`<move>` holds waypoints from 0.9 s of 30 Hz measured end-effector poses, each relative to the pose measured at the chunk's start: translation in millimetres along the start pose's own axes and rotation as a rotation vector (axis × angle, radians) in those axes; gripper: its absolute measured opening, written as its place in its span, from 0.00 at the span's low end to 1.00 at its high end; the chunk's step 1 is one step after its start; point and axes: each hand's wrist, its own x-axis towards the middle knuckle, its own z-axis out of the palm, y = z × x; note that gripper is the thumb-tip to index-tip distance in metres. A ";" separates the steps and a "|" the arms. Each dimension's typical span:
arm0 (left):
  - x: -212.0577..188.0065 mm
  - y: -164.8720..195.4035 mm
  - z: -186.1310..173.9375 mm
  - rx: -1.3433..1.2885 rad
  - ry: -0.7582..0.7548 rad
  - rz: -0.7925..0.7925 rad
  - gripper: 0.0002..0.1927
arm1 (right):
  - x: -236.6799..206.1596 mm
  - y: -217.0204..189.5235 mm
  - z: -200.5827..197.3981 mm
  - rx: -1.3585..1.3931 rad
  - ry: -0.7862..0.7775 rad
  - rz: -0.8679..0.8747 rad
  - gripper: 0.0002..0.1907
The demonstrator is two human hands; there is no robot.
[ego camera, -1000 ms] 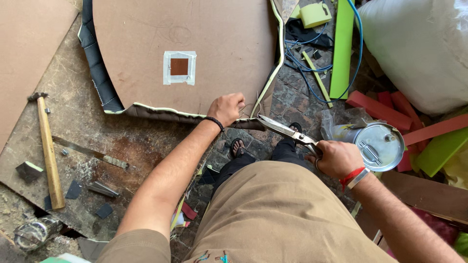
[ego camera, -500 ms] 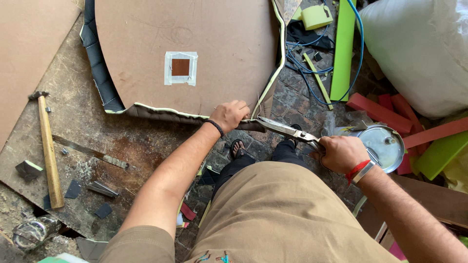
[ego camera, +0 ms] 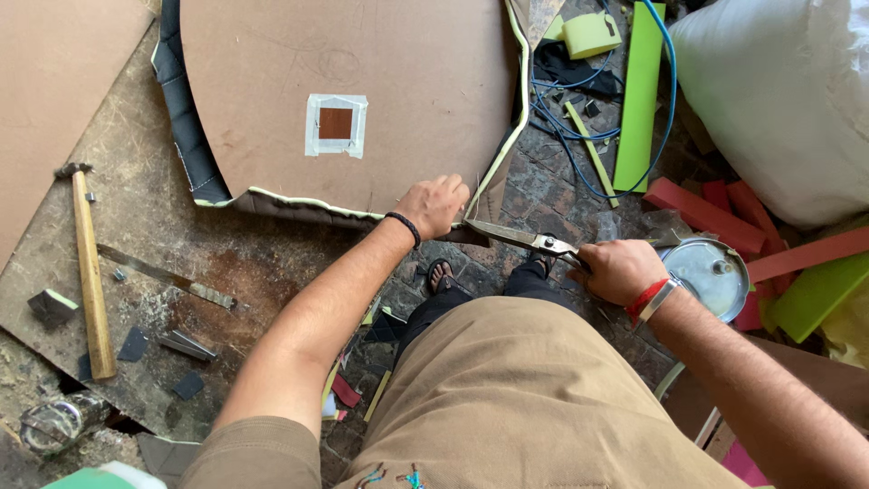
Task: The person attaches a brown quilted fabric cover to a curved wooden board using a pneumatic staple gun. They repeatedly fold the fabric edges, staple them to the board, and trim excess fabric with shears.
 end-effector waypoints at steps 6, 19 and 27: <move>-2.0 -4.2 0.4 -0.122 -0.006 -0.163 0.05 | 4.5 -0.1 -2.5 0.031 0.010 -0.027 0.26; -22.0 -27.2 -39.0 -0.418 -0.087 -0.856 0.10 | 20.9 -8.9 -12.2 0.051 -0.053 -0.013 0.28; -30.5 16.6 57.3 0.059 -0.081 -0.470 0.07 | 20.2 -9.1 -19.8 -0.006 -0.078 -0.019 0.24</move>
